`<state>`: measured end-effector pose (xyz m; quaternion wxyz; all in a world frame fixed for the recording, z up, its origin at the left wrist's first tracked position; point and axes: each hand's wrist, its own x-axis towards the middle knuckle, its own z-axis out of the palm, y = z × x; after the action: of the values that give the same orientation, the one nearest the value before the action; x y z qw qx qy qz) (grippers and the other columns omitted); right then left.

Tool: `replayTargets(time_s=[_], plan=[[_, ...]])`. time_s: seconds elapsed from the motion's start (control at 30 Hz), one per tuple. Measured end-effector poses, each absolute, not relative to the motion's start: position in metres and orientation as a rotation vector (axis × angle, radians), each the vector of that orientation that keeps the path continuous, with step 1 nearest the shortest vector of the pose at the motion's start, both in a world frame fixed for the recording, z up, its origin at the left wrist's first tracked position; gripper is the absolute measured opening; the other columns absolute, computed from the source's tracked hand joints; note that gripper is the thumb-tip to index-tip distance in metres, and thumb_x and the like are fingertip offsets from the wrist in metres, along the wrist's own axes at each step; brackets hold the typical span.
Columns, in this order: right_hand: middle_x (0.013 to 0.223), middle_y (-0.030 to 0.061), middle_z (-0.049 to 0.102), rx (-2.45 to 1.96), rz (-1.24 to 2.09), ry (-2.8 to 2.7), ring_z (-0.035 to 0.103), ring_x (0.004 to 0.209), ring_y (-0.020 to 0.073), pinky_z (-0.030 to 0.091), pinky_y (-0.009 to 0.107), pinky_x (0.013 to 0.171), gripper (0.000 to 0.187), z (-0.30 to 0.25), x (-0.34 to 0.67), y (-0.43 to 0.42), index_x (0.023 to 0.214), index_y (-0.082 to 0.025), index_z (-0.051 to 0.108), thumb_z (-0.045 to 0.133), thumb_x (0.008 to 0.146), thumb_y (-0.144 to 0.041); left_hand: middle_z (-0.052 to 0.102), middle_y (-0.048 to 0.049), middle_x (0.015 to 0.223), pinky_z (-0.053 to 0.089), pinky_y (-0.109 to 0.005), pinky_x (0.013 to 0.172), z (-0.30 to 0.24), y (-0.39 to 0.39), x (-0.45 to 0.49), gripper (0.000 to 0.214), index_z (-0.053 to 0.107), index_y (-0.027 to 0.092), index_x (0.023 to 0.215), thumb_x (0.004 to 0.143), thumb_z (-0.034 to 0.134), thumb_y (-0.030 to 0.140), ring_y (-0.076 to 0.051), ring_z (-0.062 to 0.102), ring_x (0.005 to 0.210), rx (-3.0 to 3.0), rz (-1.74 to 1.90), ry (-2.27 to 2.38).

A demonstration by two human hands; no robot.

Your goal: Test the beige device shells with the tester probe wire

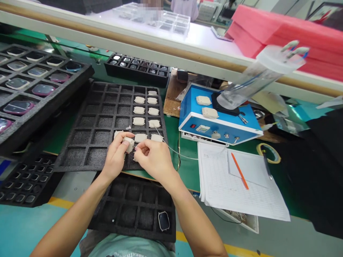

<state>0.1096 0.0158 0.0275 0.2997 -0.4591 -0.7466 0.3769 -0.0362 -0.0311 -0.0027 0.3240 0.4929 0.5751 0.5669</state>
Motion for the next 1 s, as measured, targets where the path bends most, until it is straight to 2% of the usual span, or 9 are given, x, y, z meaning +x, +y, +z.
replayTargets(time_s=[0.3,0.5,0.63,0.8,0.9,1.0], plan=[[0.066,0.0011,0.074,-1.176,1.096,-1.933,0.066,0.056,0.0144,0.049,0.026,0.056,0.010,0.025,0.108,0.017,0.074,-0.019,0.074,0.065,0.078,-0.020,0.059,-0.0001,0.083,0.039,-0.032,0.070,-0.004,-0.032,-0.037,0.026,0.065,0.019,0.112,0.096,0.046,0.028,-0.016,0.049,0.071,1.261,1.483,1.489],[0.071,0.0028,0.076,-1.068,1.383,-1.802,0.065,0.058,0.0138,0.049,0.025,0.053,0.018,0.019,0.105,0.021,0.080,-0.018,0.074,0.072,0.081,-0.036,0.055,-0.0009,0.081,0.037,-0.030,0.063,-0.007,-0.032,-0.039,0.025,0.065,0.020,0.110,0.096,0.048,0.032,-0.016,0.046,0.067,1.082,1.531,1.377],[0.060,-0.0026,0.068,-1.083,1.544,-1.655,0.060,0.050,0.0115,0.048,0.023,0.047,0.034,0.016,0.100,0.027,0.084,-0.018,0.064,0.082,0.072,-0.045,0.057,-0.0009,0.082,0.040,-0.031,0.066,-0.007,-0.033,-0.038,0.023,0.064,0.021,0.108,0.097,0.047,0.032,-0.017,0.048,0.069,1.124,1.535,1.445],[0.053,-0.0099,0.064,-1.126,1.685,-1.581,0.057,0.043,0.0099,0.045,0.019,0.041,0.046,0.020,0.091,0.033,0.089,-0.023,0.049,0.085,0.067,-0.041,0.062,-0.0039,0.095,0.042,-0.034,0.079,-0.011,-0.034,-0.035,0.021,0.061,0.021,0.110,0.100,0.045,0.030,-0.019,0.055,0.083,1.299,1.570,1.561],[0.053,-0.0105,0.063,-1.133,1.711,-1.590,0.057,0.043,0.0106,0.044,0.018,0.039,0.052,0.025,0.087,0.032,0.091,-0.024,0.047,0.087,0.065,-0.044,0.055,-0.0010,0.083,0.040,-0.032,0.070,-0.013,-0.033,-0.035,0.021,0.060,0.021,0.110,0.101,0.044,0.030,-0.017,0.049,0.073,1.200,1.577,1.486],[0.056,-0.0085,0.065,-1.132,1.567,-1.530,0.059,0.045,0.0116,0.045,0.019,0.040,0.046,0.029,0.101,0.021,0.097,-0.023,0.052,0.083,0.071,-0.043,0.046,0.0021,0.072,0.036,-0.030,0.061,-0.013,-0.030,-0.037,0.023,0.059,0.021,0.110,0.100,0.045,0.036,-0.016,0.043,0.064,1.011,1.599,1.282]])
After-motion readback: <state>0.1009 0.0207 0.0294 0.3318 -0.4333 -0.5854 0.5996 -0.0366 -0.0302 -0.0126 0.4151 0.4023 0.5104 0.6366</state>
